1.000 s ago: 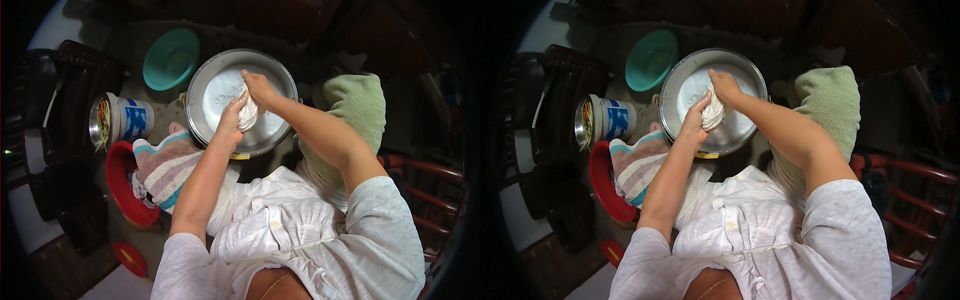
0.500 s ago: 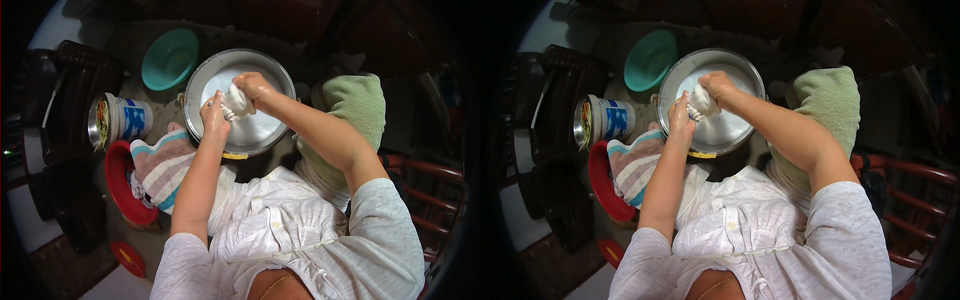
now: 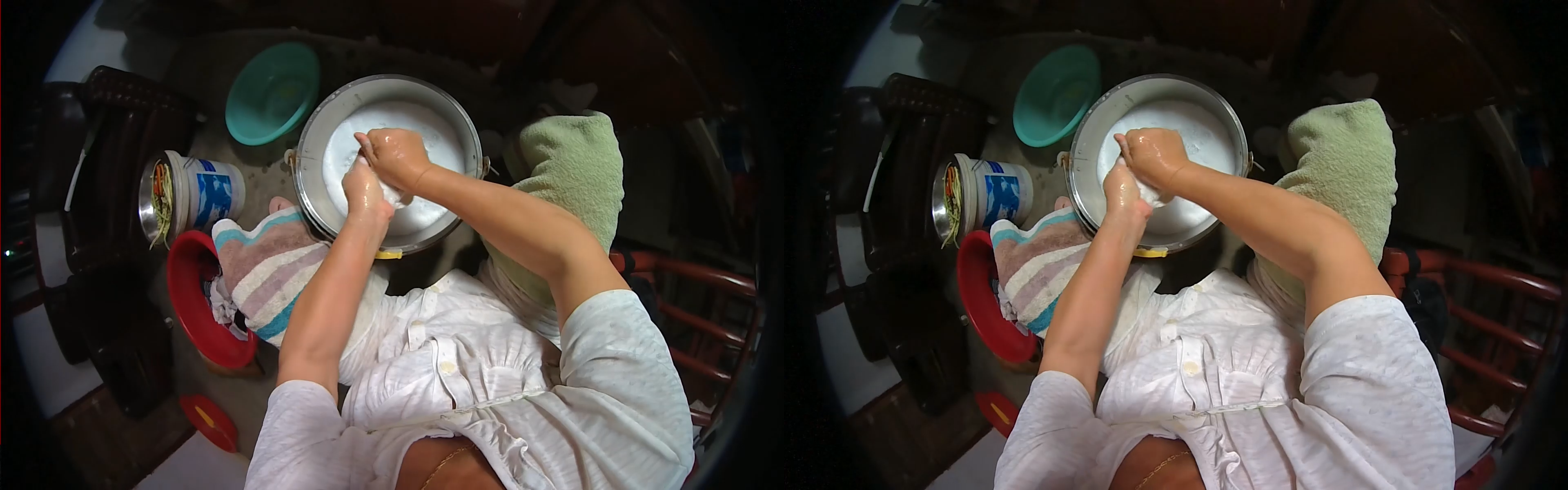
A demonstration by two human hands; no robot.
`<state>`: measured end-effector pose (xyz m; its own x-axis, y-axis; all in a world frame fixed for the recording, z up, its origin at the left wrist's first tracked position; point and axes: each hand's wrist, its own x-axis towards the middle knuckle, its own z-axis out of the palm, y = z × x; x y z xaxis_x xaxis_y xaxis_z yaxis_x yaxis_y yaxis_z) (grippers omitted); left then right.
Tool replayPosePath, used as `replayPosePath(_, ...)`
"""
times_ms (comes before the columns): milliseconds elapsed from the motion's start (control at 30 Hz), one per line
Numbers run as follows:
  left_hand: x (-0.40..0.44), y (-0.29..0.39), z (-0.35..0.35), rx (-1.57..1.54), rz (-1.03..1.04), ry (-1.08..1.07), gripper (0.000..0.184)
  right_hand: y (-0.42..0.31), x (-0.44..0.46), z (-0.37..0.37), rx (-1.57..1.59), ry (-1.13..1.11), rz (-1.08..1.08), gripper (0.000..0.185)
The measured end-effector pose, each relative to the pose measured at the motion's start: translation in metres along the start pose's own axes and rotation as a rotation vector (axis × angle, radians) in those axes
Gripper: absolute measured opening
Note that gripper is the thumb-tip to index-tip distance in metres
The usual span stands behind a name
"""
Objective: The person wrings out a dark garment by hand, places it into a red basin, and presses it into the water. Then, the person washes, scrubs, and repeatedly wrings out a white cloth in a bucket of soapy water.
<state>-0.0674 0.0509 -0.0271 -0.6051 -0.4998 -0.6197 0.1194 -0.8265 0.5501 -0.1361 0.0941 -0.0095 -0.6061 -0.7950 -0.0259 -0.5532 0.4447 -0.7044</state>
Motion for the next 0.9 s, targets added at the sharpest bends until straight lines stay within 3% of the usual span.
replayPosePath(100,0.009,0.000,-0.023,-0.110,0.019,-0.105,0.039,-0.015,-0.010,0.008,0.019,0.029,-0.089,0.038)
replayPosePath(133,0.034,-0.009,-0.056,-0.203,0.039,-0.288,0.034,-0.023,-0.018,0.010,0.014,0.024,-0.180,0.039)
replayPosePath(233,0.016,0.001,-0.037,-0.074,-0.053,-0.189,0.032,-0.014,-0.023,0.021,0.077,0.118,-0.237,0.038)
replayPosePath(267,0.006,0.001,-0.021,0.013,-0.038,-0.047,0.031,-0.006,-0.018,0.019,0.126,0.154,-0.248,0.040)
replayPosePath(300,0.001,-0.001,-0.008,0.099,-0.017,0.090,0.034,0.006,-0.008,0.016,0.125,0.144,-0.160,0.038)
replayPosePath(333,0.000,-0.005,-0.006,0.073,-0.016,0.061,0.033,0.014,0.000,0.009,0.129,0.149,-0.167,0.038)
replayPosePath(400,-0.003,0.002,-0.003,0.108,-0.049,0.143,0.033,0.025,0.012,0.003,0.125,-0.063,0.110,0.041)
replayPosePath(433,-0.006,0.007,0.001,0.103,-0.048,0.146,0.033,0.031,0.019,0.002,0.123,-0.068,0.108,0.041)
replayPosePath(533,-0.012,0.023,-0.004,0.048,-0.169,-0.043,0.027,0.044,0.039,-0.005,1.048,-0.119,0.664,0.050)
replayPosePath(600,-0.004,0.020,-0.013,0.072,-0.017,-0.115,0.022,0.052,0.044,-0.021,1.180,-0.204,0.705,0.045)
replayPosePath(633,0.003,0.023,-0.020,0.097,-0.002,-0.113,0.023,0.050,0.042,-0.030,1.181,-0.204,0.703,0.045)
replayPosePath(700,0.011,0.030,-0.030,0.090,0.052,-0.055,0.022,0.047,0.034,-0.039,1.070,-0.518,0.492,0.031)
replayPosePath(800,0.011,0.039,-0.033,0.061,0.135,-0.011,0.018,0.065,0.035,-0.018,1.132,-0.570,0.382,0.021)
replayPosePath(900,0.007,0.040,-0.029,0.237,0.237,0.073,0.020,0.068,0.038,-0.014,1.237,-0.479,0.436,0.020)
